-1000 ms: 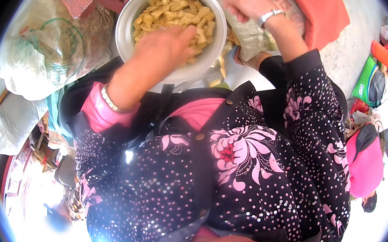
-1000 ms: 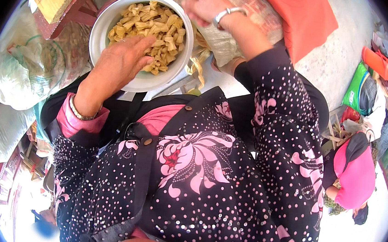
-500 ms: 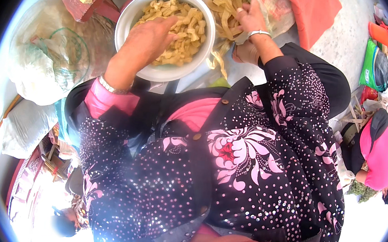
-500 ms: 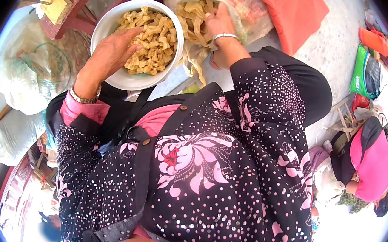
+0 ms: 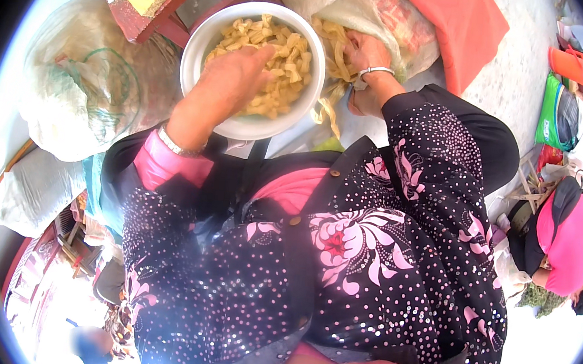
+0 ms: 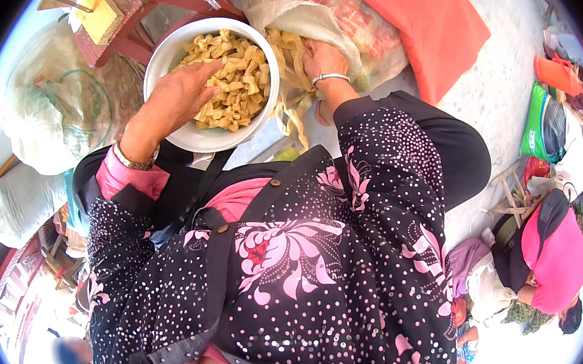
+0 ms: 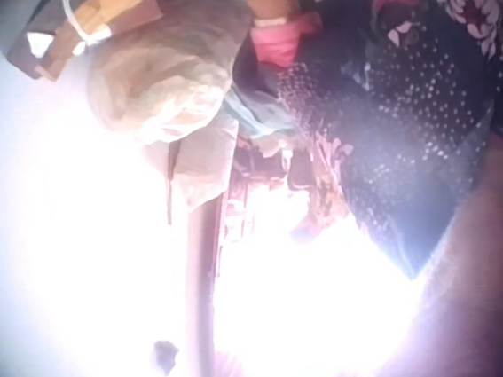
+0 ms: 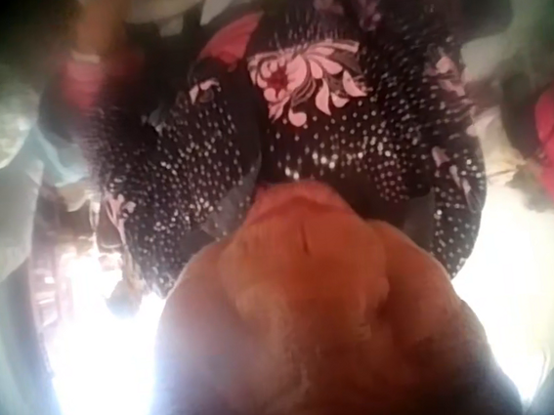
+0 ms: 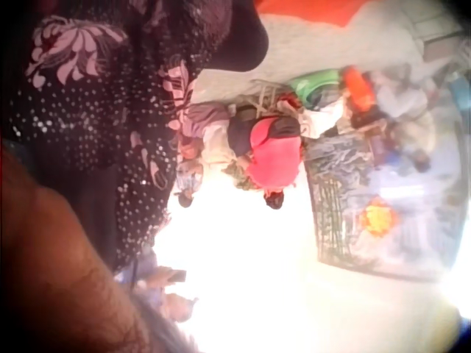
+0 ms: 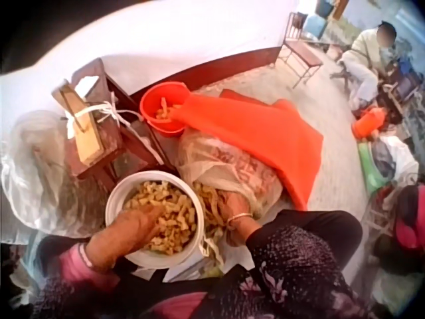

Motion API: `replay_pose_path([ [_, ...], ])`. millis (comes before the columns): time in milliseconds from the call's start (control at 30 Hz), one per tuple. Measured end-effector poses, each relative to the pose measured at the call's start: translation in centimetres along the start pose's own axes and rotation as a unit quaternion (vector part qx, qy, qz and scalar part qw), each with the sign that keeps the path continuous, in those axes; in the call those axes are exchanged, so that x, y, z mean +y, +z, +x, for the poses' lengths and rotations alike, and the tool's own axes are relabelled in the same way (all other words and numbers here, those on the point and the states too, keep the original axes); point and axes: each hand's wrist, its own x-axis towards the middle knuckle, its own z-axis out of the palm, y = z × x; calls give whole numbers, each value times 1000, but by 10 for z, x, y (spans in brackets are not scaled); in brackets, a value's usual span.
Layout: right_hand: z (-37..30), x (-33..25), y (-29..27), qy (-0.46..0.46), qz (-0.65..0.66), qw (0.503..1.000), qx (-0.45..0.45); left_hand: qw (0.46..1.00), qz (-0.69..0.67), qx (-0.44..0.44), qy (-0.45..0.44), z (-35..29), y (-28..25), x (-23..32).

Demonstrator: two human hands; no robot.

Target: The person shapes thin strips of dough by hand, folding and twisting them before placing the shaped pieces into a bowl.

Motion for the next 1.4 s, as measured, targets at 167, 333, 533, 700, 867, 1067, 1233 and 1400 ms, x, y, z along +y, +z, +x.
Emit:
replay_pose_path([
  [167,-8,17,10,-14,19,994,-110,1000,0,6,10,-5,3,-2],
  [333,-50,-15,-19,17,99,971,-216,998,-61,1,29,-9,7,4],
  [533,-112,-43,-45,11,306,909,-281,980,-172,-31,91,-13,33,14],
  [700,-162,-67,-41,-146,261,920,-254,806,-563,-168,-65,-29,46,35],
  [867,-168,-78,-29,-277,214,916,-196,809,-585,-63,7,-34,72,39],
  [1067,-156,-84,-25,-184,317,904,-220,642,-760,94,-38,-26,57,45],
  [1233,-148,-89,-28,-137,311,905,-257,540,-827,158,-9,-27,52,42],
  [1400,-139,-93,-25,-165,315,904,-235,523,-838,152,13,-21,33,39],
])
